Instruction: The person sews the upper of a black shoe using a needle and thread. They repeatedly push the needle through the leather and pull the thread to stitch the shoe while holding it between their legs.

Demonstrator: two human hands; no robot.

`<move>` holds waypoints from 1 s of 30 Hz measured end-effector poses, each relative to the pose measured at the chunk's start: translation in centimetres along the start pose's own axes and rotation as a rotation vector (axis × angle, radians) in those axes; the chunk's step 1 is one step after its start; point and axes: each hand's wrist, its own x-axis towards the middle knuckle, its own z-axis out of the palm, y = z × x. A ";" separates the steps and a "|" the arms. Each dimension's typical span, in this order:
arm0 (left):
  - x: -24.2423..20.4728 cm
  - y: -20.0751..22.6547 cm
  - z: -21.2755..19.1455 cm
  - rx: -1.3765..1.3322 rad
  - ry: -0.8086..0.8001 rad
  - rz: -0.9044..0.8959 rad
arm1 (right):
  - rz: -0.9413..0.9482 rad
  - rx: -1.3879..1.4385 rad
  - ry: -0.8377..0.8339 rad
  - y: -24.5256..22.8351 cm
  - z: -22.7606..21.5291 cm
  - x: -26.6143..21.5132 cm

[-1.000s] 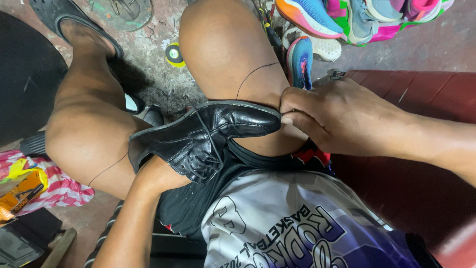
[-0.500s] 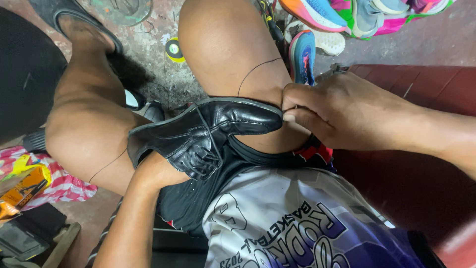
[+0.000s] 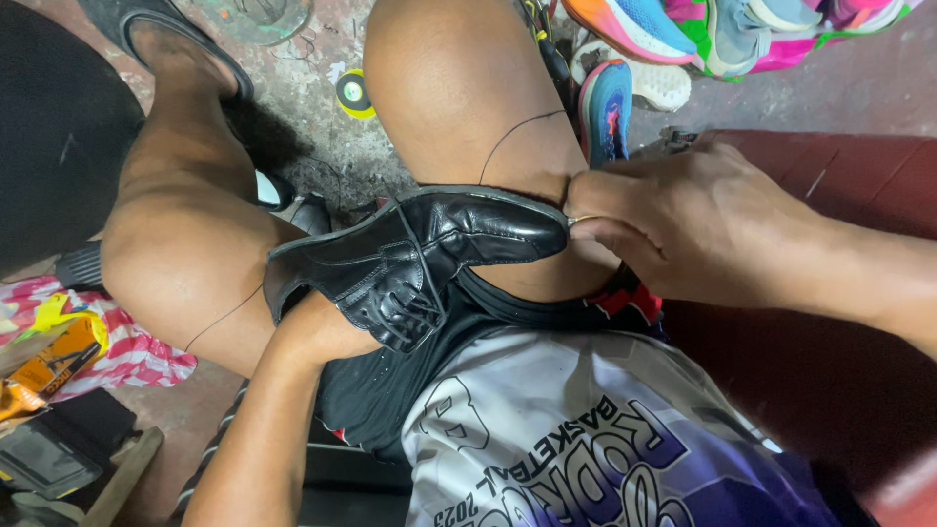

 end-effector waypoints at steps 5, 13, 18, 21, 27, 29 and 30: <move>0.8 -0.1 -0.6 0.001 -0.016 -0.007 | -0.217 -0.181 0.210 0.0 1.3 -1.1; 1.0 -0.5 -1.1 0.014 -0.038 -0.016 | -0.280 -0.221 0.273 0.6 2.5 -1.7; 0.4 -0.8 -0.5 0.014 -0.037 -0.014 | -0.261 -0.087 0.270 0.6 2.1 -1.5; 0.0 -0.7 -0.3 0.016 -0.014 -0.022 | -0.140 -0.115 0.169 0.1 1.3 -1.1; 0.6 -0.4 -0.2 0.030 -0.030 -0.032 | -0.040 -0.029 0.013 -0.1 0.1 -0.4; 0.5 -0.4 -0.2 0.030 -0.027 -0.028 | 0.008 -0.015 -0.017 -0.3 0.0 -0.3; 0.4 -0.4 -0.3 0.031 -0.020 -0.029 | 0.028 -0.011 -0.031 -0.4 -0.1 -0.1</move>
